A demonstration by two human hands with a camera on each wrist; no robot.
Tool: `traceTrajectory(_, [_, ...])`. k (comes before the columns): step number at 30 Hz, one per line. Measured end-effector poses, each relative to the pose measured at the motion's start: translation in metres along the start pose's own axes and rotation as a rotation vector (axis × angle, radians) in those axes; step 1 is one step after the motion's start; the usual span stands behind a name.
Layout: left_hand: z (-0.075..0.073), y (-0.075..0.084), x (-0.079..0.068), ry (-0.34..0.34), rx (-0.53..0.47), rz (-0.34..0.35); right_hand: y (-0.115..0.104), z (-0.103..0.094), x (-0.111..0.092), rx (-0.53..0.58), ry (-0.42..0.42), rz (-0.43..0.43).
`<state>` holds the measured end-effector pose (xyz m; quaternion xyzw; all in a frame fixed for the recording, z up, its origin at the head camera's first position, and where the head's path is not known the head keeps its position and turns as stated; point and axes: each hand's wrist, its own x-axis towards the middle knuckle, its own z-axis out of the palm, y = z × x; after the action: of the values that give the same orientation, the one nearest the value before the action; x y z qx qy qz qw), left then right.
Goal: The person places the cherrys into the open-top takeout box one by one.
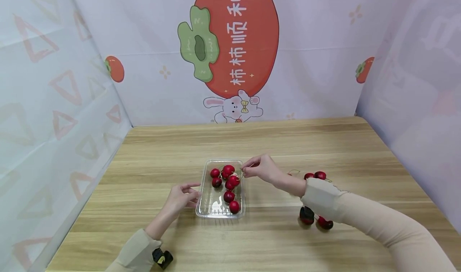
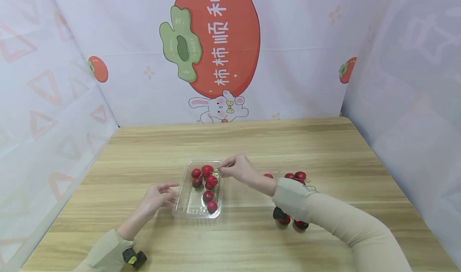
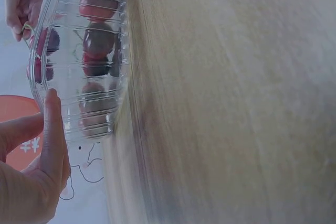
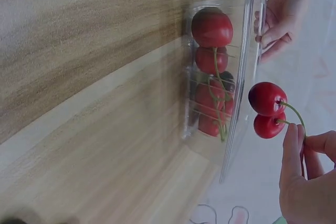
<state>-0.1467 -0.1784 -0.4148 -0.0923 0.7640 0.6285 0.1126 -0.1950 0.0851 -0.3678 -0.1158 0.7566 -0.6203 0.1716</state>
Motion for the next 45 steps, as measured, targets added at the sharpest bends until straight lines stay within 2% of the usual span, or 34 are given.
traceTrajectory(13, [-0.001, 0.0, -0.001, 0.009, -0.009, -0.001, 0.006, 0.017, -0.004, -0.014, -0.044, 0.048])
traceTrajectory(26, [-0.001, 0.0, 0.0, 0.002, -0.002, 0.003, 0.013, 0.028, -0.005, -0.028, -0.113, 0.027])
traceTrajectory(33, [0.0, 0.0, 0.0, 0.001, -0.006, -0.006, 0.016, 0.033, -0.006, -0.01, -0.113, 0.052])
traceTrajectory(45, [0.0, -0.001, 0.001, -0.007, -0.004, 0.0, 0.023, 0.037, -0.004, -0.023, -0.142, 0.047])
